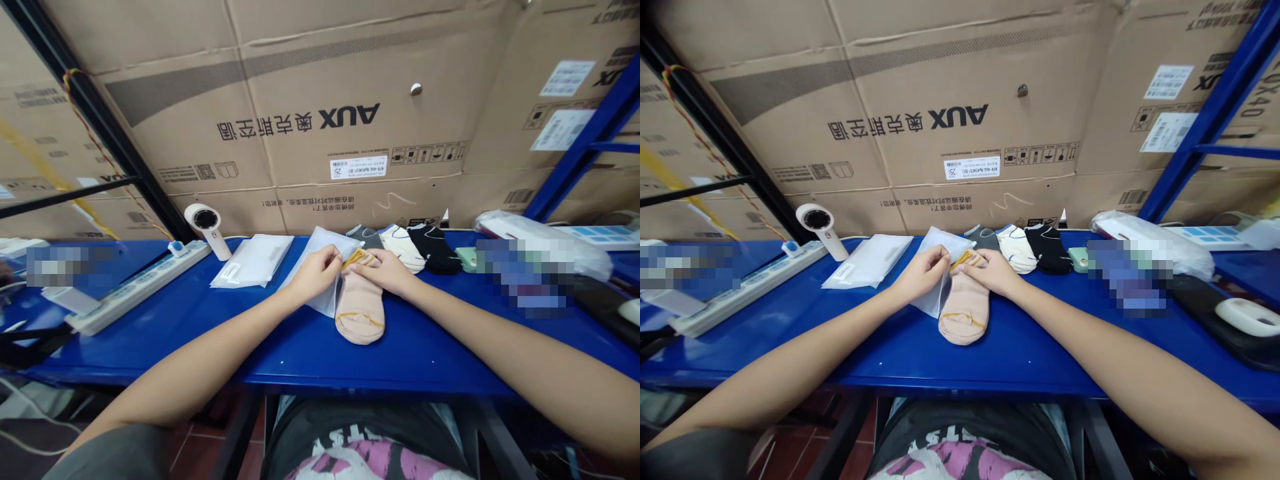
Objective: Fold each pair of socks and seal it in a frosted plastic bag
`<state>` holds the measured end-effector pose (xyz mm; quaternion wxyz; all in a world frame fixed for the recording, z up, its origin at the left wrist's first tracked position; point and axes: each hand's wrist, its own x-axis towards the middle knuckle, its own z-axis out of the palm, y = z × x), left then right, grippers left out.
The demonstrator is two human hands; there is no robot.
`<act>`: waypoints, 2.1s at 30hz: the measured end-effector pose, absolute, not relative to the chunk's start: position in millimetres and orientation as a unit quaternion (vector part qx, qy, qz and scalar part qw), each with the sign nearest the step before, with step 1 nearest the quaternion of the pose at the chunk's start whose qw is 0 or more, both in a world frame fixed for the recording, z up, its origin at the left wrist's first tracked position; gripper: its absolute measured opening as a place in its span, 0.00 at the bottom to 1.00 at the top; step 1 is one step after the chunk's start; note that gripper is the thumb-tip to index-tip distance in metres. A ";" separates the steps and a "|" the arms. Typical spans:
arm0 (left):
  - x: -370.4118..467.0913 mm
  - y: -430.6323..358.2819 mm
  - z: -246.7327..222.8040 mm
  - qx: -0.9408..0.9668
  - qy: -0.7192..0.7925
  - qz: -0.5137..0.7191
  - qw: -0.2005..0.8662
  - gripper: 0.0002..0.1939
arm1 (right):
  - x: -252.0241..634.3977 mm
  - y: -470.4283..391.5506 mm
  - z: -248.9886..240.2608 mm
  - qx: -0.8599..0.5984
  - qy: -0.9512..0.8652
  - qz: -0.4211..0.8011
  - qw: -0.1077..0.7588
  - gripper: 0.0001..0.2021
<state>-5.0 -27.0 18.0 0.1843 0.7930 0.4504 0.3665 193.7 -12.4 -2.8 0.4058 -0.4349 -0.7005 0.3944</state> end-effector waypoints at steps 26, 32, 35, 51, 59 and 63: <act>9.2 -54.2 24.8 0.888 0.401 0.189 -0.118 0.14 | 173.7 -28.5 -7.8 -0.495 -0.603 0.436 0.449 0.12; 13.0 -58.3 24.4 0.893 0.397 0.178 -0.116 0.14 | 169.8 -31.6 -8.2 -0.418 -0.569 0.518 0.482 0.06; 19.1 -62.8 23.0 0.897 0.394 0.163 -0.115 0.15 | 167.8 -31.4 -9.8 -0.384 -0.545 0.530 0.524 0.12; 30.7 -72.9 20.5 0.902 0.393 0.163 -0.071 0.14 | 166.3 -31.1 -11.3 -0.366 -0.566 0.462 0.576 0.14; 25.2 -68.3 22.9 0.874 0.435 0.210 -0.049 0.12 | 167.7 -34.3 -7.0 -0.359 -0.634 0.509 0.459 0.11; 15.7 -56.8 25.7 0.839 0.498 0.220 -0.013 0.11 | 175.2 -25.5 -10.9 -0.446 -0.641 0.508 0.363 0.13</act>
